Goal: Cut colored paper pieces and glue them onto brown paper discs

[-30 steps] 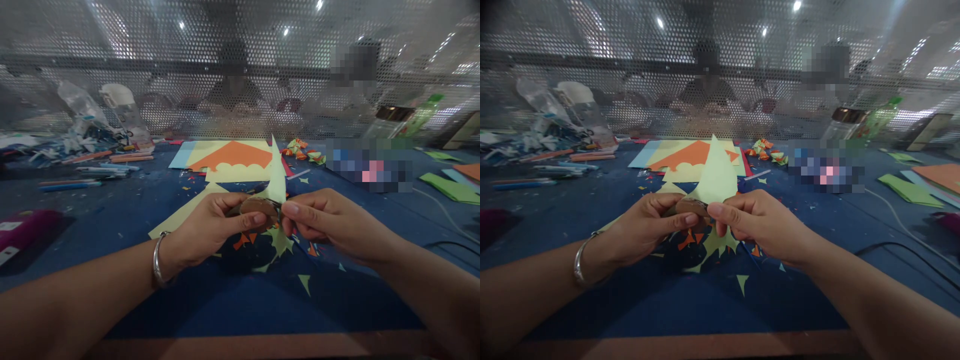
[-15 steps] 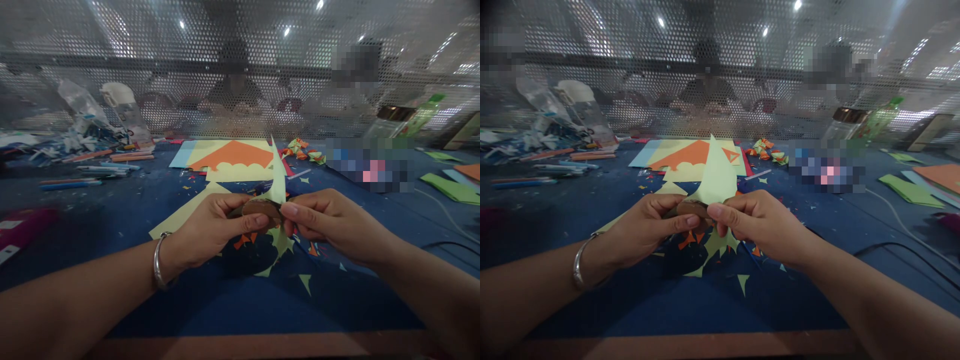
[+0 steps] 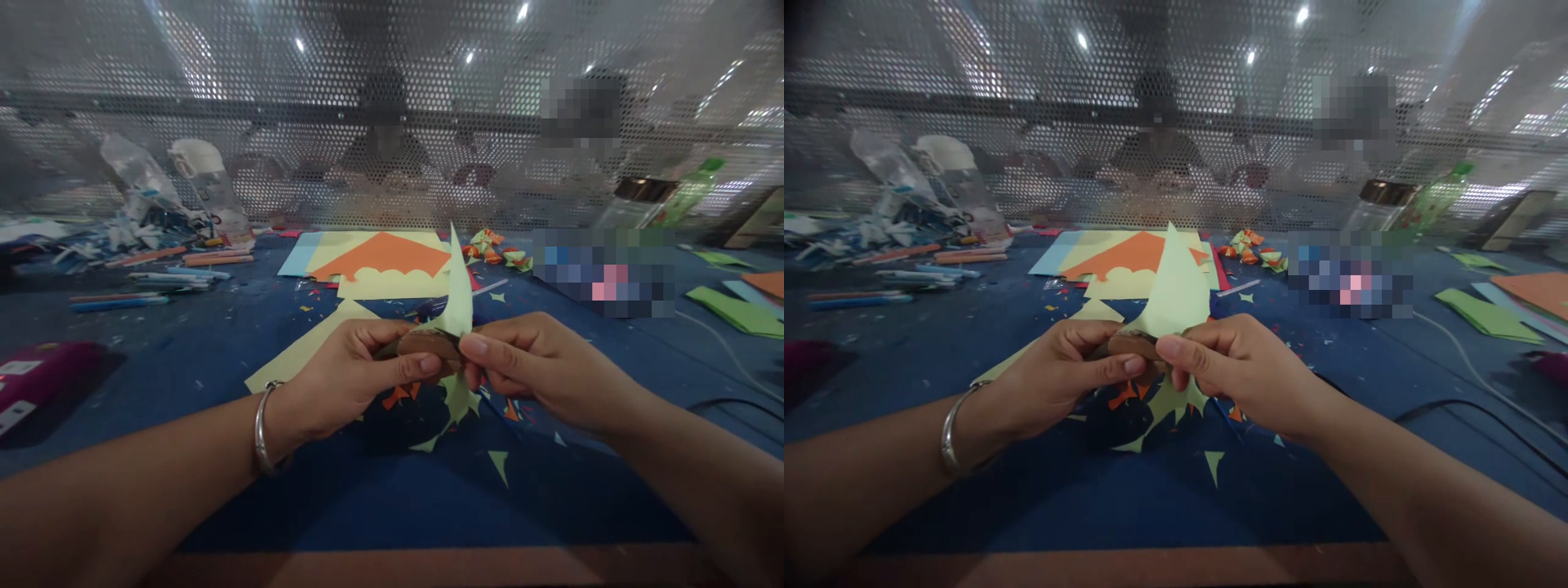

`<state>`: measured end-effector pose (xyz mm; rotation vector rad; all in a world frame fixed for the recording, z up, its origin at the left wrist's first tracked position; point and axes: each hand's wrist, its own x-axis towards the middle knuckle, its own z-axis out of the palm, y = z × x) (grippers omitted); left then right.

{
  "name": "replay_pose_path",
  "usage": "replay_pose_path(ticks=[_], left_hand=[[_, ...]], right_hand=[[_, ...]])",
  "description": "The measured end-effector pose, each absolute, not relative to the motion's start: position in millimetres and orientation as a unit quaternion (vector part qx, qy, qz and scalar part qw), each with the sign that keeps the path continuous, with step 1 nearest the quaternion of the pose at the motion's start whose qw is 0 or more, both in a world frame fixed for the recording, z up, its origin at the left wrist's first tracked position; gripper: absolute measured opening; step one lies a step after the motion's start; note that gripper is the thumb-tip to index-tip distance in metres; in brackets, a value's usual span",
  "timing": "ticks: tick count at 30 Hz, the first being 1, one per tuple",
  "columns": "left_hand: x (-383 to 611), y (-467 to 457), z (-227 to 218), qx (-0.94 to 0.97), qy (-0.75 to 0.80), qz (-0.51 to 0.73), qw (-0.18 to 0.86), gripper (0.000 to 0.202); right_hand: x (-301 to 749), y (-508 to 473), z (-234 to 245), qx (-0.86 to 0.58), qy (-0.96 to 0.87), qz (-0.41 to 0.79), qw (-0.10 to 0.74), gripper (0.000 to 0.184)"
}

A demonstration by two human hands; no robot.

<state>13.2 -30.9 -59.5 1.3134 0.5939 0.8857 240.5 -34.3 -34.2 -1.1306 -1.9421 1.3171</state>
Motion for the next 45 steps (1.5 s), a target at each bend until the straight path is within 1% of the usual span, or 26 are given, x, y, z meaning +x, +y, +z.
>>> replay_pose_path(ticks=[5,11,16,22,27,35,41,45], left_hand=[[13.5,-31.3,-59.0,0.58,0.265,0.395,0.661,0.005],[16.4,-31.4,-57.9,0.56,0.278,0.406,0.667,0.001],[16.6,-31.7,-59.4,0.563,0.293,0.413,0.653,0.007],[15.7,-31.5,-59.2,0.566,0.274,0.413,0.659,0.005],[15.9,-31.9,-58.8,0.577,0.286,0.407,0.648,0.004],[12.5,-30.3,-62.2,0.602,0.34,0.375,0.618,0.021],[10.0,-29.0,-58.8,0.626,0.36,0.339,0.603,0.029],[9.4,-28.8,-56.9,0.637,0.359,0.325,0.601,0.03]], right_hand=[[241.1,-35.0,-34.4,-0.422,-0.717,0.489,0.261,0.059],[239.6,-32.4,-37.2,-0.421,-0.717,0.486,0.27,0.056],[238.0,-31.3,-37.6,-0.427,-0.716,0.482,0.269,0.058],[238.0,-31.6,-37.3,-0.431,-0.72,0.471,0.271,0.057],[239.3,-31.3,-36.8,-0.435,-0.722,0.465,0.27,0.057],[239.0,-30.1,-33.7,-0.433,-0.751,0.429,0.255,0.062],[239.5,-29.6,-32.0,-0.435,-0.77,0.403,0.234,0.063],[240.5,-29.8,-32.8,-0.44,-0.774,0.393,0.229,0.059]])
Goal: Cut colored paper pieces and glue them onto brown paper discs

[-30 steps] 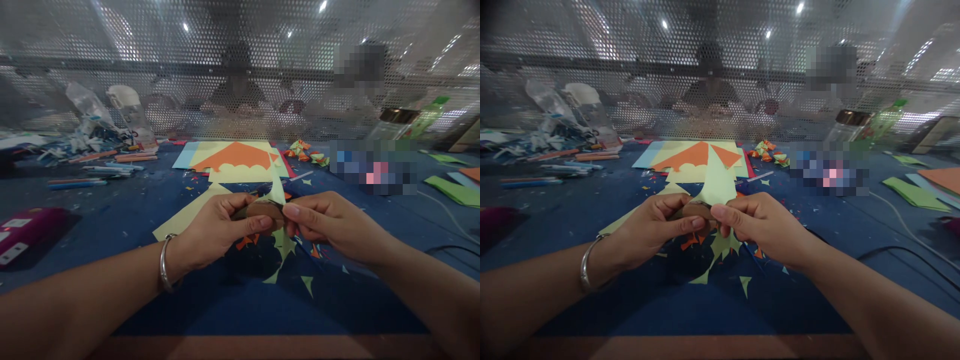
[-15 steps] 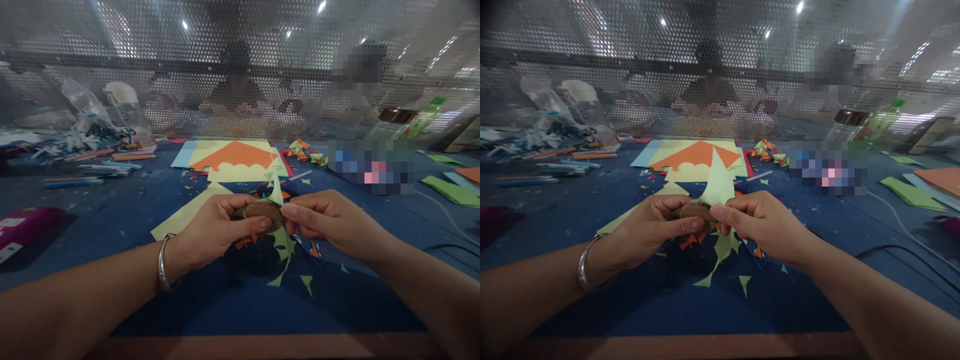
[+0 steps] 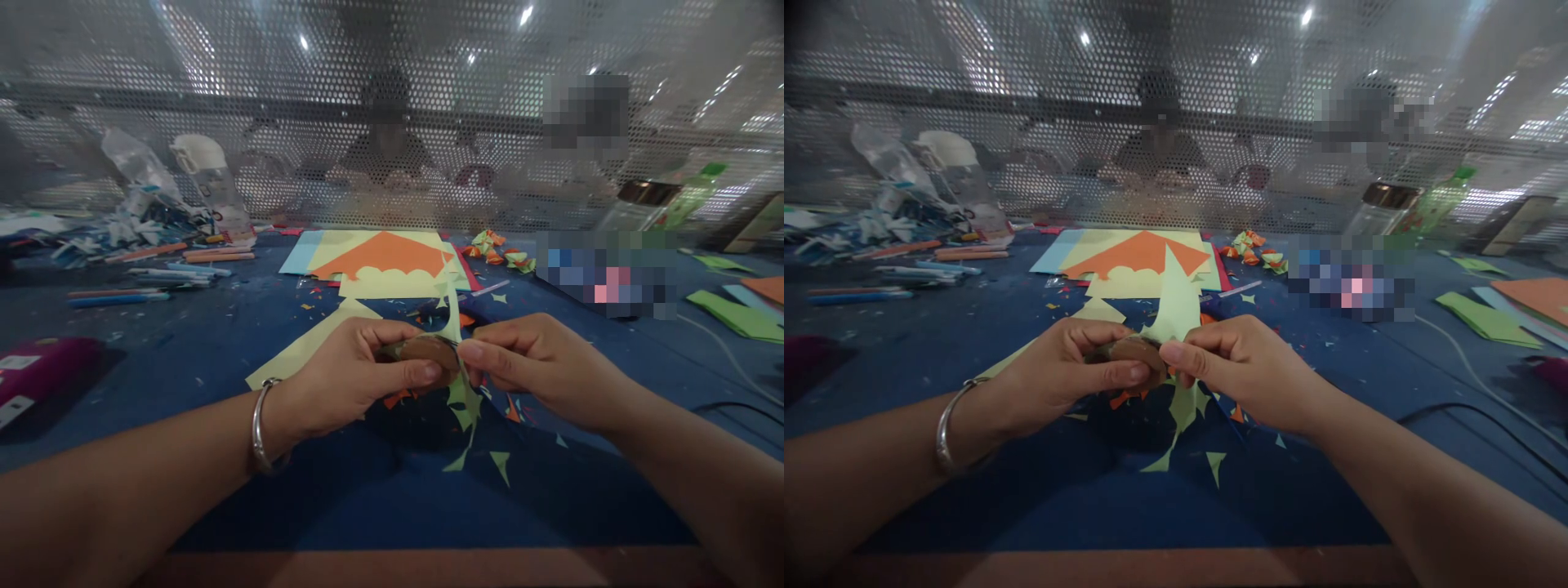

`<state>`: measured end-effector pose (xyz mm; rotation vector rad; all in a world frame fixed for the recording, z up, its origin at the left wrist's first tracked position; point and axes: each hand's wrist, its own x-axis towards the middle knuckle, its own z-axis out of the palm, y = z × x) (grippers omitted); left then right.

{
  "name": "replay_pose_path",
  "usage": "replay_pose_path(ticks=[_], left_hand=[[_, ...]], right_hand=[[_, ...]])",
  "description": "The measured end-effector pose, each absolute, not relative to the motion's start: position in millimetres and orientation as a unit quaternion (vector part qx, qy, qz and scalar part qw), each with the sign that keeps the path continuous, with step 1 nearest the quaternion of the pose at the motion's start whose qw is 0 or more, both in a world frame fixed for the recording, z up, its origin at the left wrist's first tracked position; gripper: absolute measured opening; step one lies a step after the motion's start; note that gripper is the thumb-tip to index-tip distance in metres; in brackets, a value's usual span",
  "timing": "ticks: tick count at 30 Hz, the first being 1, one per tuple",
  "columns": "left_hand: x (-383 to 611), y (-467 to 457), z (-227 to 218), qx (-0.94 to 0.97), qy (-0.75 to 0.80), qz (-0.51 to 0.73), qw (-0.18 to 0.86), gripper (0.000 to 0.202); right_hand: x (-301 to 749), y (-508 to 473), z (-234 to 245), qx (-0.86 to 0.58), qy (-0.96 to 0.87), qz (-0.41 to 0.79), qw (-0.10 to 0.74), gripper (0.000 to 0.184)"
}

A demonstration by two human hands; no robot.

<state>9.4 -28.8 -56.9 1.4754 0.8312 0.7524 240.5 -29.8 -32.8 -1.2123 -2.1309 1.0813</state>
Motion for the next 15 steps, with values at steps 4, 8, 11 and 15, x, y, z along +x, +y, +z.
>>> replay_pose_path(ticks=[4,8,11,15], left_hand=[[8.5,-28.0,-56.2,0.641,0.361,0.311,0.601,0.03],[7.9,-28.3,-54.3,0.653,0.367,0.299,0.592,0.024],[7.6,-28.8,-52.4,0.659,0.373,0.29,0.585,0.022],[6.7,-28.8,-51.1,0.673,0.376,0.276,0.574,0.024]], right_hand=[[241.0,-29.2,-34.2,-0.445,-0.78,0.379,0.223,0.054],[242.9,-29.1,-35.5,-0.446,-0.786,0.375,0.207,0.052],[244.5,-29.5,-35.6,-0.444,-0.788,0.376,0.2,0.05],[245.4,-29.9,-35.3,-0.443,-0.797,0.362,0.196,0.049]])
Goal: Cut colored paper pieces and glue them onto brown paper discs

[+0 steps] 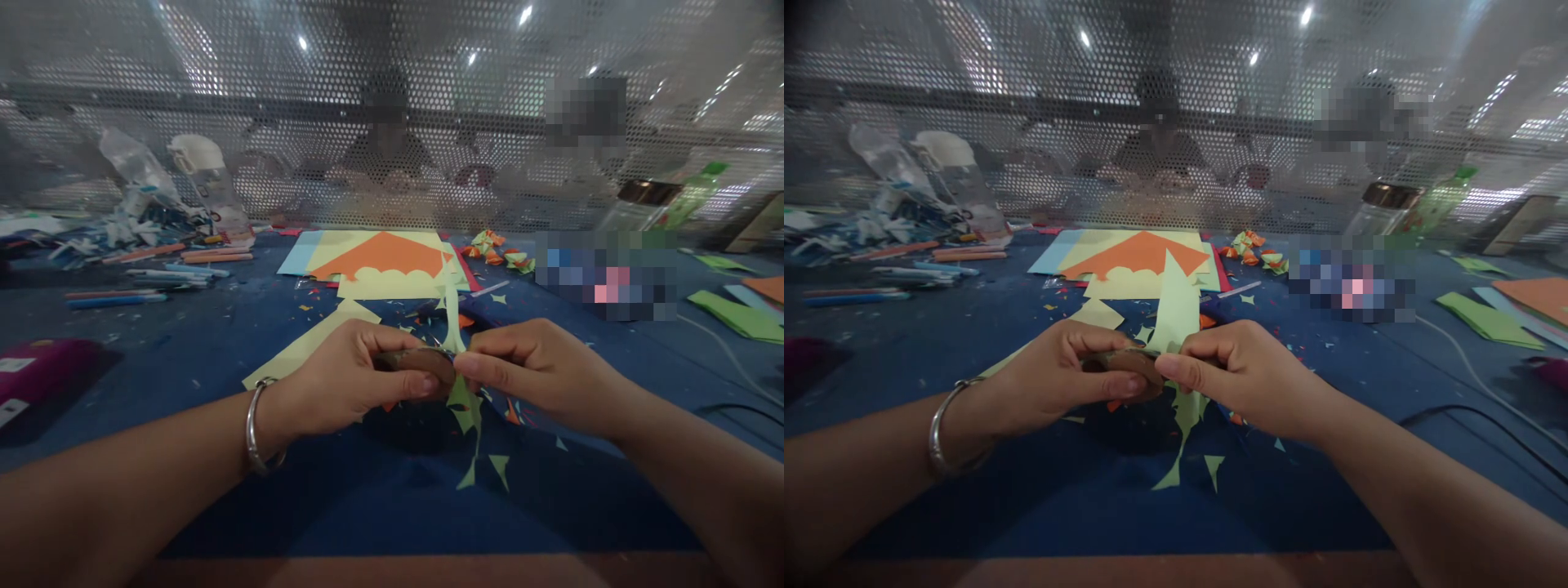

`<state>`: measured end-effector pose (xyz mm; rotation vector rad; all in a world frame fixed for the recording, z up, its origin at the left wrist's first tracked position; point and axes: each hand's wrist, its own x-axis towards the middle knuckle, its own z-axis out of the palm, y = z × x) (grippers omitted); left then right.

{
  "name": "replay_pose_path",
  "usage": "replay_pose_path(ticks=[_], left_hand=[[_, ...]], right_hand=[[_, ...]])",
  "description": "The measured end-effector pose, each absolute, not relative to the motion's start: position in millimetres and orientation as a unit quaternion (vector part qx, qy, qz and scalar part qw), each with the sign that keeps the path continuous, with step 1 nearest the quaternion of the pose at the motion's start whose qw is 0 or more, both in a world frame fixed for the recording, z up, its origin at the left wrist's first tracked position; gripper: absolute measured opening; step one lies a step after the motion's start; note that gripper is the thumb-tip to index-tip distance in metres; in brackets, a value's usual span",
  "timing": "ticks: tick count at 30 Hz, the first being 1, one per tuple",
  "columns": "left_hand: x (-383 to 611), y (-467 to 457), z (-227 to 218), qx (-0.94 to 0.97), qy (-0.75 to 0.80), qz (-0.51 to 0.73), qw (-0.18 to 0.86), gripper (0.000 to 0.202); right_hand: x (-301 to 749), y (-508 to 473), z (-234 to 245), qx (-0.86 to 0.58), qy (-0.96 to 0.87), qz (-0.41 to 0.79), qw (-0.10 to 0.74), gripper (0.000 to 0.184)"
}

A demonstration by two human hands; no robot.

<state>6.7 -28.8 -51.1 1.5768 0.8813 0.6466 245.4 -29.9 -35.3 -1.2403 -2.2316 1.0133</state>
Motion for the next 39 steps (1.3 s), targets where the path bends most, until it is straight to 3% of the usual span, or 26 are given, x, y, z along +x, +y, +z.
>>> replay_pose_path(ticks=[22,26,32,39], left_hand=[[7.2,-27.0,-52.1,0.683,0.377,0.265,0.566,0.015],[8.6,-29.2,-52.6,0.655,0.391,0.293,0.577,0.024],[9.5,-30.1,-54.7,0.641,0.379,0.309,0.592,0.024],[6.9,-33.4,-53.4,0.703,0.386,0.303,0.516,0.018]], right_hand=[[240.0,-31.6,-35.6,-0.452,-0.797,0.331,0.224,0.051],[236.5,-30.8,-37.7,-0.465,-0.764,0.372,0.247,0.05],[232.2,-32.8,-40.5,-0.447,-0.735,0.427,0.28,0.033],[228.6,-35.5,-40.4,-0.434,-0.748,0.403,0.298,0.025]])
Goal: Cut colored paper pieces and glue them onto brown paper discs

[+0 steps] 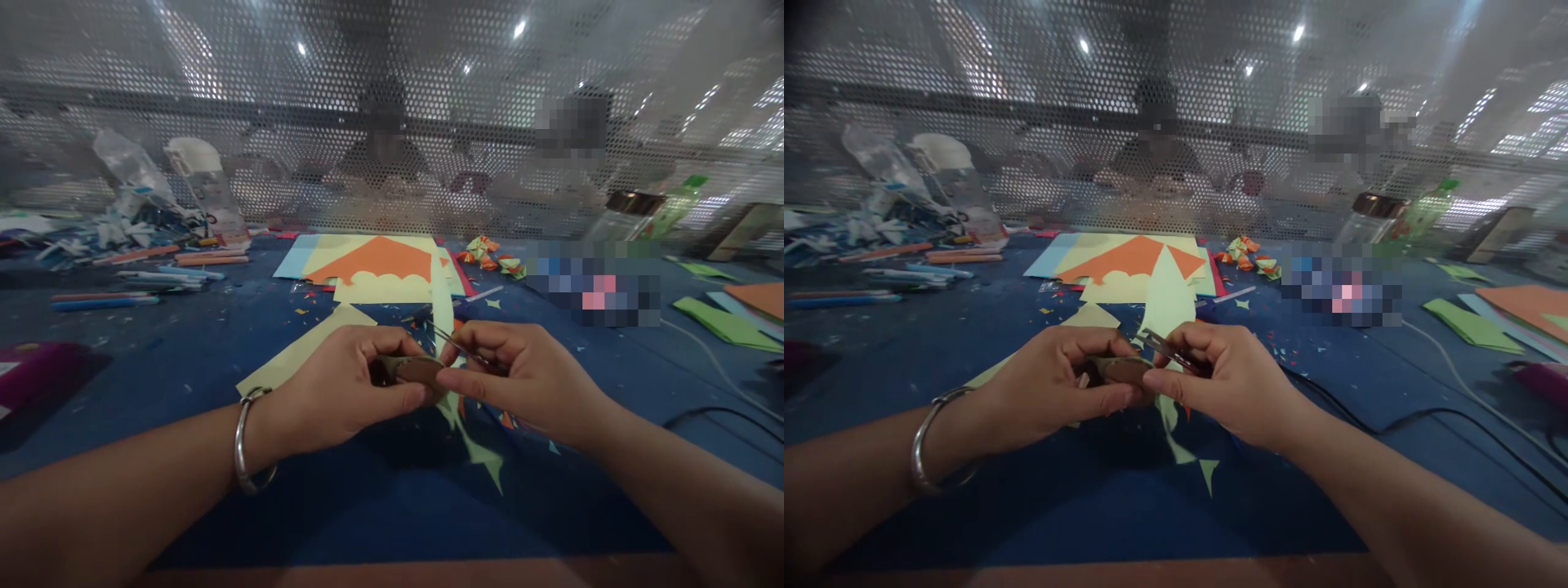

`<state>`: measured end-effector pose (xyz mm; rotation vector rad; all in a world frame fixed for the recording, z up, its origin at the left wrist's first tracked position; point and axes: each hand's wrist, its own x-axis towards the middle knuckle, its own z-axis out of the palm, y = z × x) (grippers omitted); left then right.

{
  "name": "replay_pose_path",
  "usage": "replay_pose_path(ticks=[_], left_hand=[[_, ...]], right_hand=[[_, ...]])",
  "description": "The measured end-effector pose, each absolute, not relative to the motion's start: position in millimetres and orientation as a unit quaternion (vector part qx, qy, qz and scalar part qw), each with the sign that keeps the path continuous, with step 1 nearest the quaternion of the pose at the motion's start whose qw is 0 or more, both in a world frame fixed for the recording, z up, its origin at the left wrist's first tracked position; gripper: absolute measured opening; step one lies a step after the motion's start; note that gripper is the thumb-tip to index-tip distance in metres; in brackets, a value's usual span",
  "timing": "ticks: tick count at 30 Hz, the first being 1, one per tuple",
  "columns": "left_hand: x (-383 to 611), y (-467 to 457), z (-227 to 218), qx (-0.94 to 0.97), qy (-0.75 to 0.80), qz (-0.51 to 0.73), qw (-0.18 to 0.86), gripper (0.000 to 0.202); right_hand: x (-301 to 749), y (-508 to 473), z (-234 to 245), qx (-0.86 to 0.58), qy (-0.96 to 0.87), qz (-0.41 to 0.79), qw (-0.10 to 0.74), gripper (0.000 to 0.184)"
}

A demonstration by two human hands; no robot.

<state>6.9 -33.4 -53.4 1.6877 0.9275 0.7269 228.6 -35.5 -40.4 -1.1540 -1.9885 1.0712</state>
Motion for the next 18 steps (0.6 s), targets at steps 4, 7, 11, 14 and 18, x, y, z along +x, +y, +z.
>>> replay_pose_path(ticks=[4,7,11,14,18], left_hand=[[7.8,-32.7,-56.8,0.704,0.367,0.31,0.523,0.017],[9.7,-31.3,-58.3,0.643,0.38,0.35,0.565,0.034],[13.0,-32.9,-57.9,0.557,0.397,0.41,0.603,0.039],[16.3,-36.7,-58.0,0.512,0.39,0.434,0.63,0.037],[18.6,-39.3,-58.7,0.513,0.37,0.443,0.635,0.025]], right_hand=[[226.2,-37.3,-40.0,-0.431,-0.756,0.397,0.29,0.023],[226.7,-36.5,-39.0,-0.429,-0.754,0.394,0.304,0.022],[228.9,-34.6,-40.3,-0.438,-0.715,0.422,0.345,0.028],[229.2,-34.1,-43.9,-0.449,-0.699,0.422,0.363,0.032],[227.5,-34.7,-45.5,-0.44,-0.707,0.432,0.347,0.035]])
